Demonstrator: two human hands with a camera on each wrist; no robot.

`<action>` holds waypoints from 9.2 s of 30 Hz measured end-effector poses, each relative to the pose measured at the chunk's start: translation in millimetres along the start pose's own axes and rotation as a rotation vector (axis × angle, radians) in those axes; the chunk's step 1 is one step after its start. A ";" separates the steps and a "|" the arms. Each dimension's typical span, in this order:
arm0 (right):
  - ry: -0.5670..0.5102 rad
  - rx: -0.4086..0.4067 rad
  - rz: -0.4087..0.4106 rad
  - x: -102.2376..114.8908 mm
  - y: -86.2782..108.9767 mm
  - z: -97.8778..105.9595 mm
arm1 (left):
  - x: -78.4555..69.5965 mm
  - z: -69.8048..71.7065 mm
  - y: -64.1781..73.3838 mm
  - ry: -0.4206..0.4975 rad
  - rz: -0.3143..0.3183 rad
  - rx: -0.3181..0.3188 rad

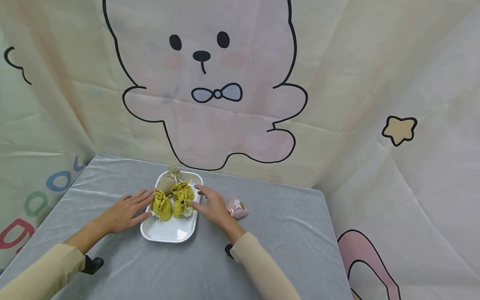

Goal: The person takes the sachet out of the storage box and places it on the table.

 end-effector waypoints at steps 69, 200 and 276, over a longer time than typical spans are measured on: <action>0.035 -0.169 -0.092 6.5 -1.4 -42.8 | -0.2 -1.5 -1.3 0.008 -0.008 -0.004; 0.142 0.036 0.106 30.9 -19.3 -34.9 | -1.6 2.2 0.9 0.011 -0.005 0.005; 0.254 0.266 0.086 56.2 -46.1 -102.9 | -2.1 2.7 0.0 0.005 -0.033 -0.046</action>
Point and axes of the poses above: each hand's wrist, its own y-axis away from the middle knuckle, its own z-axis out of the back of the hand, x = y × z, the point moved 7 cm from there along -y, towards the middle knuckle, and after that the axes turned 5 degrees about -x, right-handed, at the moved point
